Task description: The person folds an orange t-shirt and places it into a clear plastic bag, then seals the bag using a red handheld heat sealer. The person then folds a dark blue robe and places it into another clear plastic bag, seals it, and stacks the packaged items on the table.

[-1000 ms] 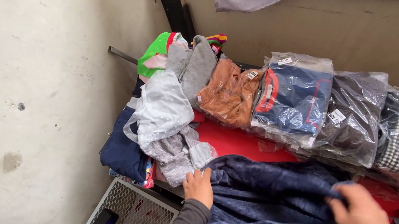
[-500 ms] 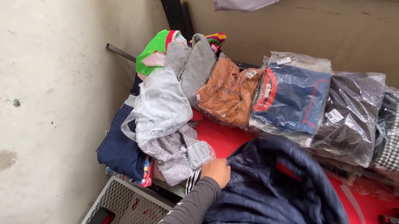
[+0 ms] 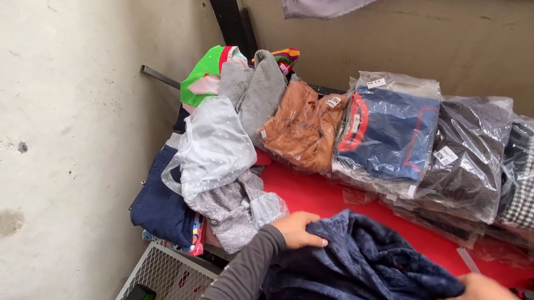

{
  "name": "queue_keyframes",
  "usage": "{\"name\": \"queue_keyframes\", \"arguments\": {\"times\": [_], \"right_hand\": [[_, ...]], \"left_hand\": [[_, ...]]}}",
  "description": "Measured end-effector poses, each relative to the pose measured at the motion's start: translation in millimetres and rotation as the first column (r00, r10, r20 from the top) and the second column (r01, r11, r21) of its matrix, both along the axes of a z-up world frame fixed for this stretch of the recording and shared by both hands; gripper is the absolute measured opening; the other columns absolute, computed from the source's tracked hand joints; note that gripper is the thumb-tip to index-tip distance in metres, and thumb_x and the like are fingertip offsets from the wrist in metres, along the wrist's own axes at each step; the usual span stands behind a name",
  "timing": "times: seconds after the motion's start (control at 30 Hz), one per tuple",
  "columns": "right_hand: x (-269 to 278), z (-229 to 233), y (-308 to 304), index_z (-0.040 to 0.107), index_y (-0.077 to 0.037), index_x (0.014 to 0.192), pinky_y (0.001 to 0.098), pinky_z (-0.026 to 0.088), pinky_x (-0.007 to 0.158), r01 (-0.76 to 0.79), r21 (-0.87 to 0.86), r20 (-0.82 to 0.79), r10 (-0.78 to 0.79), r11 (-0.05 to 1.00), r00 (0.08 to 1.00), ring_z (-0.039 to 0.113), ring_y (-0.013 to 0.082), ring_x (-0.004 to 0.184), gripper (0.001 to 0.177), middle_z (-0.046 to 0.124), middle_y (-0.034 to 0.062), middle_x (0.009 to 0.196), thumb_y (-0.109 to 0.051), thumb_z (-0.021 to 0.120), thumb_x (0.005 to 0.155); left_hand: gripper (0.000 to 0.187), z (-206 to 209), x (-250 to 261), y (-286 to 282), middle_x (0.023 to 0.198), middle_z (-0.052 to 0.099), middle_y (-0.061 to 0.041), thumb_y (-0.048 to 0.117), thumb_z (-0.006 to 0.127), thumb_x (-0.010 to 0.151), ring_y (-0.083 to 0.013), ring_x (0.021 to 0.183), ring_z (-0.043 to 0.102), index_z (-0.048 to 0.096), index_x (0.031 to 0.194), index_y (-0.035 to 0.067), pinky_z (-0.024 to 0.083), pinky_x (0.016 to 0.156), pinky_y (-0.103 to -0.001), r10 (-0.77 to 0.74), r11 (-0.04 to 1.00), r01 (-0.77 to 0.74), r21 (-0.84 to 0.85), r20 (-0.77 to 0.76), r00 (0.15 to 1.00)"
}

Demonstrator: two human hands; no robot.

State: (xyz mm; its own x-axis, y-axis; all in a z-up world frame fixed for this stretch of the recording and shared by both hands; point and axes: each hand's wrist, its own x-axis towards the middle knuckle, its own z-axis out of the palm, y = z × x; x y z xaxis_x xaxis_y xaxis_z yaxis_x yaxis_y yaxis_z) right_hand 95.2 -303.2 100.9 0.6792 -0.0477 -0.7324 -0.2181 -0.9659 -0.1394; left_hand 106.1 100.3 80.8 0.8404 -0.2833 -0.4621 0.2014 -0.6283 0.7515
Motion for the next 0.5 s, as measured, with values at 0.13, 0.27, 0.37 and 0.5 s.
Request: {"name": "queue_keyframes", "arguments": {"times": [0.13,0.27,0.37,0.5], "right_hand": [[37.6,120.5,5.6,0.097,-0.018,0.085,0.022,0.06,0.071,-0.022,0.11,0.113,0.009,0.994,0.994,0.079,0.01,0.07,0.013,0.093,-0.0035,0.077,-0.022,0.09,0.075],[62.9,124.5,-0.9,0.081,-0.02,0.123,0.0411,0.048,0.095,0.044,0.338,0.707,-0.285,0.94,0.648,0.068,0.0335,0.111,0.057,0.075,0.0104,0.125,-0.006,0.066,0.07],[53.0,111.9,20.6,0.046,0.03,0.156,0.0592,0.028,0.121,-0.23,0.188,0.976,-0.208,0.955,-0.069,0.036,0.0604,0.145,0.058,0.035,0.0499,0.157,0.014,0.06,0.102],[22.1,-8.7,20.7,0.072,0.007,0.128,0.0505,0.051,0.101,-0.084,0.22,0.964,-0.203,0.972,0.174,0.066,0.042,0.112,0.03,0.071,0.0263,0.122,-0.008,0.064,0.103]], "left_hand": [[0.033,55.7,21.9,21.5,0.106,0.075,0.002,0.023,0.082,0.083,-0.0094,0.098,0.067,0.073,0.111,0.009,0.054,0.094,-0.026,-0.056,0.862,0.083,-0.5,0.068,0.996],[0.037,48.0,55.5,24.5,0.112,0.074,-0.001,0.022,0.082,0.083,-0.0138,0.103,0.068,0.073,0.117,0.008,0.053,0.098,-0.029,0.155,0.771,-0.01,-0.637,0.172,0.973],[0.048,-3.5,63.0,9.7,0.115,0.072,-0.008,0.044,0.074,0.083,-0.0281,0.108,0.066,0.065,0.121,0.017,0.044,0.101,-0.042,0.615,0.71,-0.674,-0.205,0.647,0.451],[0.063,-65.4,16.6,-3.9,0.134,0.058,-0.019,0.036,0.068,0.087,-0.0405,0.12,0.054,0.053,0.139,0.005,0.037,0.108,-0.052,0.465,0.748,-0.659,-0.079,0.771,0.435]]}}
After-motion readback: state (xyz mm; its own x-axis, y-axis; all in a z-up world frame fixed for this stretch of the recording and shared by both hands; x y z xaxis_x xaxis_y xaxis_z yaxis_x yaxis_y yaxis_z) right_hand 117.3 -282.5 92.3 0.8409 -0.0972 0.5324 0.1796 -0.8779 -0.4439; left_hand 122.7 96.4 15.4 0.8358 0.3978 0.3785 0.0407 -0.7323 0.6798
